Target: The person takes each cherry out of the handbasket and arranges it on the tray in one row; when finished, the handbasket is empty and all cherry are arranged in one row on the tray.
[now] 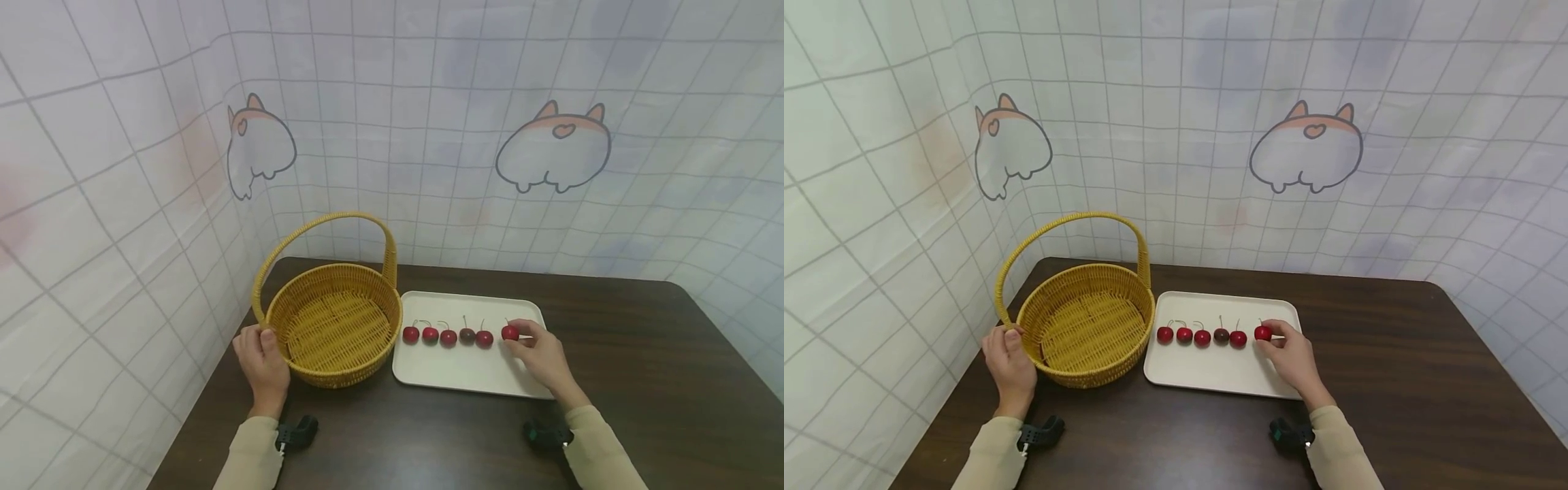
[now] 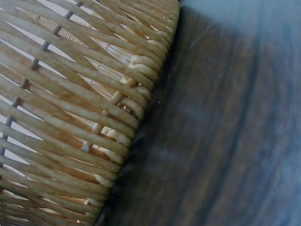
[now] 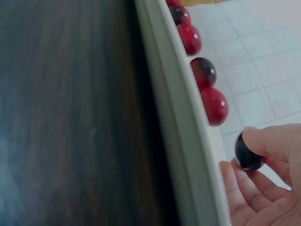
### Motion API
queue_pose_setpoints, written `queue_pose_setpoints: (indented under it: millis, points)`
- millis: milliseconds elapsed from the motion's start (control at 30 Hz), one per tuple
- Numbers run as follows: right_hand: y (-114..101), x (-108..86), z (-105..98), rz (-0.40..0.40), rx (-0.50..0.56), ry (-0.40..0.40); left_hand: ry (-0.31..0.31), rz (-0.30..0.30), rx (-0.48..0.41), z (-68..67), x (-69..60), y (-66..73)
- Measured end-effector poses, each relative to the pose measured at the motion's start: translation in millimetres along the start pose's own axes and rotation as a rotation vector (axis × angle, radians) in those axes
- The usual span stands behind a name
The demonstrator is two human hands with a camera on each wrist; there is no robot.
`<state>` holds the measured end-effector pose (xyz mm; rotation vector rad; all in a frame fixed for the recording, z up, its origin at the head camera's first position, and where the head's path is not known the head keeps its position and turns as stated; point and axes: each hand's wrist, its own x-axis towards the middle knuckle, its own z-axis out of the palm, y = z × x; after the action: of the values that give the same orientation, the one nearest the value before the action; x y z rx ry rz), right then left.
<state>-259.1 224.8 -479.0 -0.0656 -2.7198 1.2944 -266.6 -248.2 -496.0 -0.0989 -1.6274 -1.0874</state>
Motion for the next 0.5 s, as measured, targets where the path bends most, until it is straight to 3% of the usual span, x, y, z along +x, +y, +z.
queue_pose_setpoints:
  millis: [500]
  points:
    - [10.1, 0.3, 10.1, -0.016, -0.059, 0.001, 0.003, -0.009, -0.001, 1.2, -1.5, -1.0]
